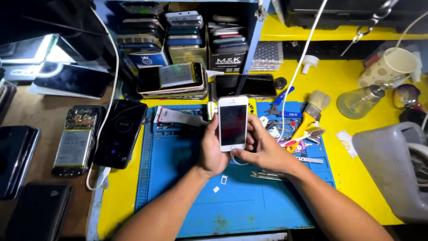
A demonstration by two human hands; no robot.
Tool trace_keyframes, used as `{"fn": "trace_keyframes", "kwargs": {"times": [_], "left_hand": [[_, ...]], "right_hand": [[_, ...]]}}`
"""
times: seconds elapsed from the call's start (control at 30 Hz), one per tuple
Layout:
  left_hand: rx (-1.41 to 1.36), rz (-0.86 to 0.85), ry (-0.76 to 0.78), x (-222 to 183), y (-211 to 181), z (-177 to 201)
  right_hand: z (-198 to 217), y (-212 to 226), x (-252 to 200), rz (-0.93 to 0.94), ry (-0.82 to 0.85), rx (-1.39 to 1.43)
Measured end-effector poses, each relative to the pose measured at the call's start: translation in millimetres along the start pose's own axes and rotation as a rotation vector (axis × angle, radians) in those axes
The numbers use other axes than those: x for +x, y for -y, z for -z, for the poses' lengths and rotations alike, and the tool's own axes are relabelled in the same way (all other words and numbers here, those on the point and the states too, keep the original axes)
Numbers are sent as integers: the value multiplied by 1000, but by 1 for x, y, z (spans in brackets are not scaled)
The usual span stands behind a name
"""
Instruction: Testing the functionality and screen of a smartphone at a repair station and recording notes.
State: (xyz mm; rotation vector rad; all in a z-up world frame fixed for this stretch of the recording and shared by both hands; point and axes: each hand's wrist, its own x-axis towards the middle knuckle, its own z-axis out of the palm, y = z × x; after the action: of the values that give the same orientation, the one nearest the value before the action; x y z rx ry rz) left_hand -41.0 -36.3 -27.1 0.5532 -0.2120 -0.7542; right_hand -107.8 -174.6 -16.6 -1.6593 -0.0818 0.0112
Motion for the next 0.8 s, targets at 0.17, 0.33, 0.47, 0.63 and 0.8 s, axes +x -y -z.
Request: {"fn": "trace_keyframes", "kwargs": {"times": [0.17, 0.33, 0.47, 0.63, 0.8], "left_hand": [[-22, -45, -4, -4, 6, 2], [-49, -84, -3, -3, 16, 12], [-45, -87, 17, 0, 24, 18], [-45, -96, 26, -3, 25, 15], [-33, -82, 76, 0, 24, 17]], "right_hand": [[-3, 5, 2, -6, -24, -14], [-8, 9, 0, -12, -29, -31], [-9, 11, -1, -21, -40, -44], [-1, -7, -2, -11, -55, -47], [-2, -8, -3, 0, -59, -39]]}}
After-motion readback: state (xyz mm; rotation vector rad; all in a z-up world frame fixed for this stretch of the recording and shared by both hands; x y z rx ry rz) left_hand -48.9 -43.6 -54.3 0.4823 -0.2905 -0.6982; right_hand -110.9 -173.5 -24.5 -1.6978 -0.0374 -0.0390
